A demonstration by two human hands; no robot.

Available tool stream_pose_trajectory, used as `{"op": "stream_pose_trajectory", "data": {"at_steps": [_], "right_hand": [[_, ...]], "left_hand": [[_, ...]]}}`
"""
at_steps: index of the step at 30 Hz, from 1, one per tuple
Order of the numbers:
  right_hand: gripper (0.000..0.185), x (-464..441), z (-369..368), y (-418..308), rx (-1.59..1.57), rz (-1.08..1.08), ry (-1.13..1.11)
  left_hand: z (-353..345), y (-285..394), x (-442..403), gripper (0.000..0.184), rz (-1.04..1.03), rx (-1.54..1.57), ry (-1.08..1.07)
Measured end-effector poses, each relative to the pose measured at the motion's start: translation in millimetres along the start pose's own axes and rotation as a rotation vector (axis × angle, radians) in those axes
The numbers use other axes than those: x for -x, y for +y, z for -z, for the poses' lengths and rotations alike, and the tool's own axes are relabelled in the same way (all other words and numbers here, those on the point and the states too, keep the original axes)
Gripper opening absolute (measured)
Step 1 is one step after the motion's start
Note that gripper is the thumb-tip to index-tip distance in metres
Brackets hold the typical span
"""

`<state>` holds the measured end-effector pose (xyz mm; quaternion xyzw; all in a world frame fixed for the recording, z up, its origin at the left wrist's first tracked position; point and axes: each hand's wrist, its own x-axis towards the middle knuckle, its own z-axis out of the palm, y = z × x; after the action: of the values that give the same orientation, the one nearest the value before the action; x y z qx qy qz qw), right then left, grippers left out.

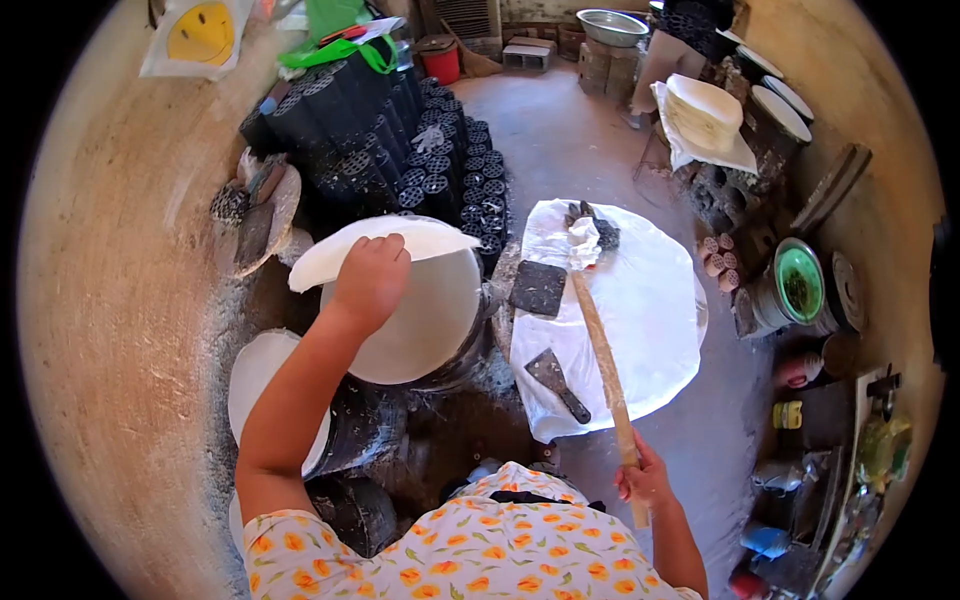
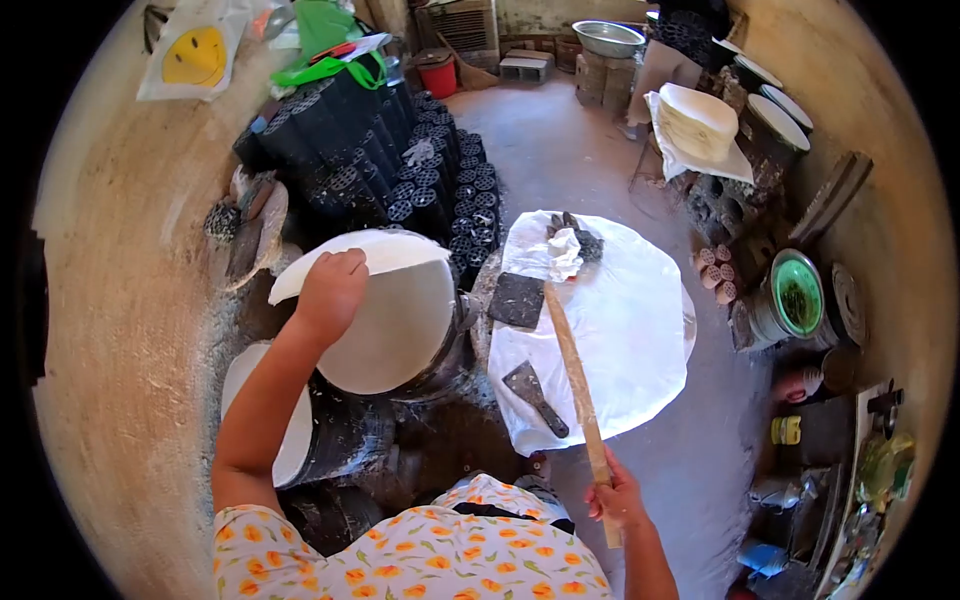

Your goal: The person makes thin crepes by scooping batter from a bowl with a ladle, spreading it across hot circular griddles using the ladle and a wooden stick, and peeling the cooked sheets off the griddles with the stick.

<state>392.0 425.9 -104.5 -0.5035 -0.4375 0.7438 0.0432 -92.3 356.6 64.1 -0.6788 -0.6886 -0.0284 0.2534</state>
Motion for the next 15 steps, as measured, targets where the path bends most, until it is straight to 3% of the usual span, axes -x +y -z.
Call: {"op": "stream_pose_trajectory", "data": {"at_steps": [2,8,11,12,14,15], "right_hand": [[0.079,4,8,4,-0.028,0.022,0.047],[0.077,14,34,35,-0.13,0.091,0.169],[0.079,23,45,45,-0.182,0.124,0.233],[0.079,26,49,50,-0.197,0.128,0.252],[0.074,32,55,62,-0.295,0.18,0.322],[0.074,36,58,68,-0.309,0.18,0.339]], "left_hand": [[11,7,-16,0.003,-0.034,0.018,-0.113],[59,66,-75,0.004,-0.124,0.124,-0.156],[77,85,-104,0.017,0.009,0.759,-0.145],[74,87,-110,0.017,-0.014,0.768,-0.144],[64,92,-121,0.015,0.244,1.011,-0.127],[44,102,-122,0.016,0.522,1.377,-0.098]]}}
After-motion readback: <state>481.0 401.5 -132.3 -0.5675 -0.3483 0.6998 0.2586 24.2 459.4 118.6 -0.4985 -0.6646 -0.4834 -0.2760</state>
